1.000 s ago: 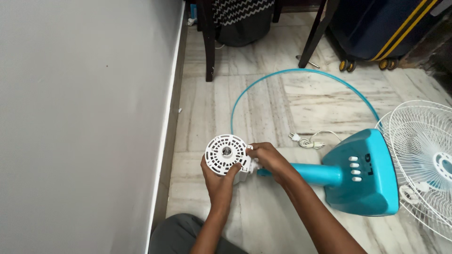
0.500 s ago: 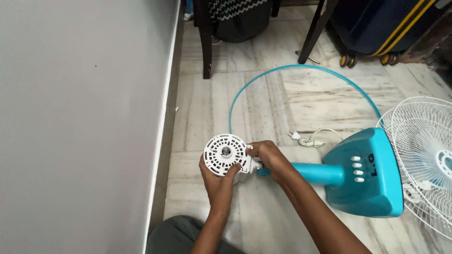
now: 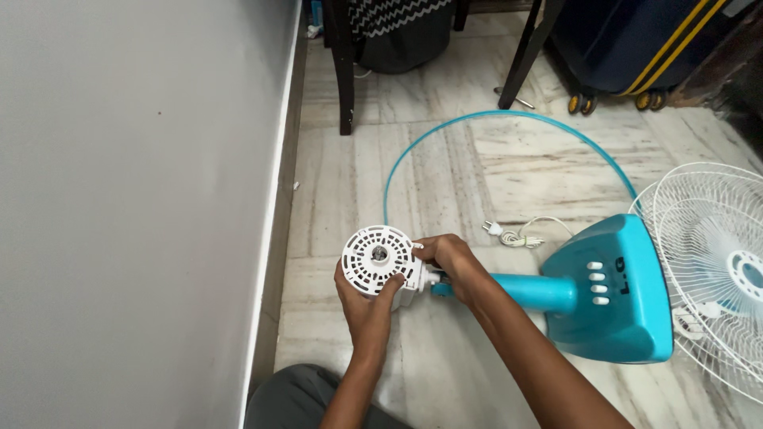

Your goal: The person sits on the floor and attaches a white fan motor housing to the base of a teal fan stand. They use a yellow screwdriver to tighten screws into the housing to secure it to the stand.

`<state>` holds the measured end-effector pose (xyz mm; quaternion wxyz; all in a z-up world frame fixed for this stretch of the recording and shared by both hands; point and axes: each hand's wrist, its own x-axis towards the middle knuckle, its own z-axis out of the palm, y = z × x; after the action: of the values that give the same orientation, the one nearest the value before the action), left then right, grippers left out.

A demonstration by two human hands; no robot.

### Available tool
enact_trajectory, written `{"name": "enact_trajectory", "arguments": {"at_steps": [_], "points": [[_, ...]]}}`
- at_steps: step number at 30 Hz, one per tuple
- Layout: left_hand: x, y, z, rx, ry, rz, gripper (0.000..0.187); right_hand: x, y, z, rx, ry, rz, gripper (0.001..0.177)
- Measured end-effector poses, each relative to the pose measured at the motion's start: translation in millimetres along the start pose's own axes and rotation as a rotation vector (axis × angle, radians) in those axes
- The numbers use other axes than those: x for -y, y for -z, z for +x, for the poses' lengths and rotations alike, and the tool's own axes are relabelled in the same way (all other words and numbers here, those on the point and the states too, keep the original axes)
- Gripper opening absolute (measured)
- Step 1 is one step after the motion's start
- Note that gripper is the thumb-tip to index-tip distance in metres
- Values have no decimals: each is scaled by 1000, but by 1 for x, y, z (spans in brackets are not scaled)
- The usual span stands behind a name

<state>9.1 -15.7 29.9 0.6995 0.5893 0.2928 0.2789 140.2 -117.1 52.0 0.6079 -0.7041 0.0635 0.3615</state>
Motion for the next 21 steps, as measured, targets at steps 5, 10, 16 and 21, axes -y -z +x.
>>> {"name": "enact_trajectory", "arguments": {"at_steps": [5, 10, 16, 21], "points": [[6, 2, 2, -27, 12, -11, 96, -5, 6, -1, 159, 44, 9, 35], [9, 2, 5, -40, 21, -95, 95, -27, 7, -4, 209, 236, -83, 41], [6, 3, 3, -50, 36, -31, 97, -45, 9, 7, 80, 238, -21, 35], [4, 3, 2, -48, 39, -35, 96, -60, -6, 21, 48, 387, -66, 32]]}}
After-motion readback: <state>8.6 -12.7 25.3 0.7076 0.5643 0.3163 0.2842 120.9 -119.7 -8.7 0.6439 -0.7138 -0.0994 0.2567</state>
